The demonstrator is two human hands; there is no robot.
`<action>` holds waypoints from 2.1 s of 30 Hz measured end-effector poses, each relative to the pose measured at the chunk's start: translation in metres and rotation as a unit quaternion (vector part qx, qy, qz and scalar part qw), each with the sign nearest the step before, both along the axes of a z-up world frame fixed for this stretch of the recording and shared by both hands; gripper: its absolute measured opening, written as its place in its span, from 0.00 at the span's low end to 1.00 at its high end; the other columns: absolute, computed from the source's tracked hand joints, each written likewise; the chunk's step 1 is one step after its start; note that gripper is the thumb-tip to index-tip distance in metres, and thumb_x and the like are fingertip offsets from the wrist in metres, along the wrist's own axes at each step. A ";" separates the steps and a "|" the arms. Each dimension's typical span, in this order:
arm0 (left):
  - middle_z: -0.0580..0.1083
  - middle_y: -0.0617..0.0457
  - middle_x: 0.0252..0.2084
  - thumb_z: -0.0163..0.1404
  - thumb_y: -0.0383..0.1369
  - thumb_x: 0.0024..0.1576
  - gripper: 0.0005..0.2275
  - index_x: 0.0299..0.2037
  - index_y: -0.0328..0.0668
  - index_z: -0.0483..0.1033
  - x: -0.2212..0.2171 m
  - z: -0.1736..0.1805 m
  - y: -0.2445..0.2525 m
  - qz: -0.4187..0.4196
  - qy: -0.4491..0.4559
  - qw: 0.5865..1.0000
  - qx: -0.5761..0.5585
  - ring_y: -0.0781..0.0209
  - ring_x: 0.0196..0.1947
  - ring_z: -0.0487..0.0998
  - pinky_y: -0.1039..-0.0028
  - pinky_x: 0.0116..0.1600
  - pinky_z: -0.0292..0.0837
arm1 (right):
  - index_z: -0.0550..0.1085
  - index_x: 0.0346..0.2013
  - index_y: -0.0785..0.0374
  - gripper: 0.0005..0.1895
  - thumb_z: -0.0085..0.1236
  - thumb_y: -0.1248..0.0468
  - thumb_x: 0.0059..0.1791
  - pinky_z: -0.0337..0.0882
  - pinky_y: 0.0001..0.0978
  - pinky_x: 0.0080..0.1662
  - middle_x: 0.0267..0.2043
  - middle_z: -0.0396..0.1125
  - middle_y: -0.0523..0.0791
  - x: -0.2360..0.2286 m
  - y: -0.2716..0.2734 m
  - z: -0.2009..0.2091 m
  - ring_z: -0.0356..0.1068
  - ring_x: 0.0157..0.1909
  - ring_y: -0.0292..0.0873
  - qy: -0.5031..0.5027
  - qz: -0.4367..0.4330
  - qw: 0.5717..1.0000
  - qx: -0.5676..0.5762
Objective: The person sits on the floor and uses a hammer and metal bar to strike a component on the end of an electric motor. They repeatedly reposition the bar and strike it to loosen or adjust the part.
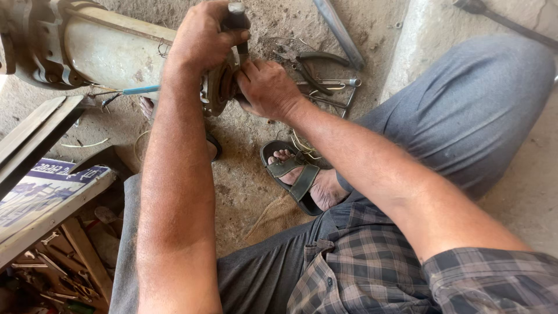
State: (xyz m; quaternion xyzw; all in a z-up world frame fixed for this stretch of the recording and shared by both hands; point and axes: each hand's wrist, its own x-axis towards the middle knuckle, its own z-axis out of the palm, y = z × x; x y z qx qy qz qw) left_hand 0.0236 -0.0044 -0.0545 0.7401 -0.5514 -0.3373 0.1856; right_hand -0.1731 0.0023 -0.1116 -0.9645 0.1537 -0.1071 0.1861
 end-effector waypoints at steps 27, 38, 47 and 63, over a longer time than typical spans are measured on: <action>0.81 0.44 0.40 0.69 0.36 0.53 0.12 0.42 0.42 0.83 -0.006 0.004 0.009 -0.066 -0.123 0.989 -0.041 0.43 0.39 0.81 0.54 0.43 0.76 | 0.75 0.34 0.68 0.33 0.54 0.36 0.51 0.77 0.49 0.41 0.33 0.71 0.54 -0.017 0.038 -0.017 0.74 0.36 0.54 0.192 -0.079 0.934 0.290; 0.83 0.62 0.36 0.59 0.44 0.62 0.05 0.41 0.60 0.86 -0.086 0.003 0.010 -0.119 -0.218 0.965 -0.091 0.69 0.31 0.80 0.62 0.47 0.80 | 0.78 0.45 0.66 0.14 0.55 0.59 0.51 0.66 0.67 0.54 0.64 0.57 0.58 -0.077 -0.049 -0.028 0.58 0.64 0.63 0.281 -0.193 0.937 0.082; 0.70 0.52 0.31 0.61 0.52 0.60 0.21 0.44 0.41 0.74 -0.180 -0.089 0.123 0.658 0.466 0.569 -0.161 0.58 0.29 0.67 0.64 0.33 0.61 | 0.77 0.37 0.65 0.14 0.63 0.56 0.48 0.73 0.55 0.47 0.48 0.66 0.53 -0.079 -0.037 -0.022 0.66 0.49 0.54 0.327 -0.332 0.801 0.376; 0.81 0.45 0.45 0.63 0.42 0.53 0.22 0.53 0.36 0.79 -0.165 -0.065 0.115 0.575 0.372 0.728 -0.011 0.54 0.44 0.82 0.59 0.47 0.82 | 0.80 0.41 0.58 0.15 0.62 0.62 0.40 0.57 0.67 0.66 0.73 0.53 0.56 -0.074 0.015 0.019 0.52 0.72 0.58 0.302 -0.102 0.910 0.267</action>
